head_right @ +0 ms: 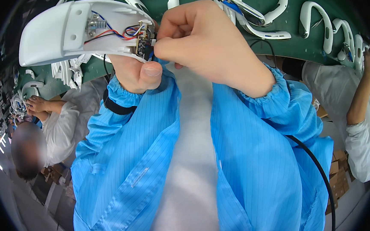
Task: Assembling a portable neck massager device on a production line, including connecting internal wires to a circuit board and snapping the plastic housing together.
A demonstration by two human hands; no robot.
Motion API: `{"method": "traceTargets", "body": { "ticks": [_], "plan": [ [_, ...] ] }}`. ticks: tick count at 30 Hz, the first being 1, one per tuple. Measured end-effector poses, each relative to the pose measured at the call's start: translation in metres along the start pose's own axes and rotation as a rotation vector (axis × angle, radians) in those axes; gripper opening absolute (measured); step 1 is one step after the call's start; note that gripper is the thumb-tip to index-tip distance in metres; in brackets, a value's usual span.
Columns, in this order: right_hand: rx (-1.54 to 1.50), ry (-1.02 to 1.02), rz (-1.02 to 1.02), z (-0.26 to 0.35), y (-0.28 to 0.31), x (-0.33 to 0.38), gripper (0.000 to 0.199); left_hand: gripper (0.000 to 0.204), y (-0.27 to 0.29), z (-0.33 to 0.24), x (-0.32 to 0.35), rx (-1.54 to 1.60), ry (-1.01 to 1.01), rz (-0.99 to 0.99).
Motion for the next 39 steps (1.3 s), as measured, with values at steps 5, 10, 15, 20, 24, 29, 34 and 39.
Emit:
{"method": "traceTargets", "body": {
  "ticks": [5, 10, 15, 20, 24, 29, 34, 39],
  "plan": [
    [-0.044, 0.008, 0.016, 0.002, 0.002, 0.000, 0.005, 0.067, -0.002, 0.007, 0.002, 0.015, -0.057, -0.018],
    [-0.046, -0.003, -0.003, 0.000, 0.002, 0.006, 0.006, 0.091, 0.004, 0.005, 0.005, 0.066, -0.012, -0.047],
    [-0.186, 0.070, -0.010, -0.004, 0.000, 0.010, 0.012, 0.093, -0.006, 0.000, -0.001, 0.210, 0.037, -0.155],
    [-0.204, 0.069, -0.027, -0.002, 0.002, 0.009, 0.013, 0.064, -0.005, -0.002, -0.008, 0.224, -0.107, -0.124],
    [-0.209, 0.011, 0.033, 0.003, 0.001, 0.012, 0.009, 0.097, 0.003, 0.006, -0.009, 0.007, -0.203, 0.031],
    [-0.202, 0.019, -0.027, 0.004, 0.001, 0.012, 0.008, 0.096, 0.002, 0.003, -0.007, 0.081, -0.037, -0.030],
    [-0.202, 0.080, -0.068, 0.008, 0.003, 0.012, 0.009, 0.079, 0.001, 0.000, -0.016, 0.080, -0.192, -0.052],
    [-0.213, 0.073, -0.026, 0.006, 0.003, 0.009, 0.009, 0.064, 0.002, -0.003, -0.019, 0.134, -0.187, -0.089]
  ]
}}
Point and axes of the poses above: each hand's wrist, its own x-axis away from the middle knuckle, its own y-axis out of the back of the hand, z = x × y, the point moved 1 cm from there along -x, towards the middle knuckle, and after that the axes turned 4 degrees about -y, right-handed, at the moved point
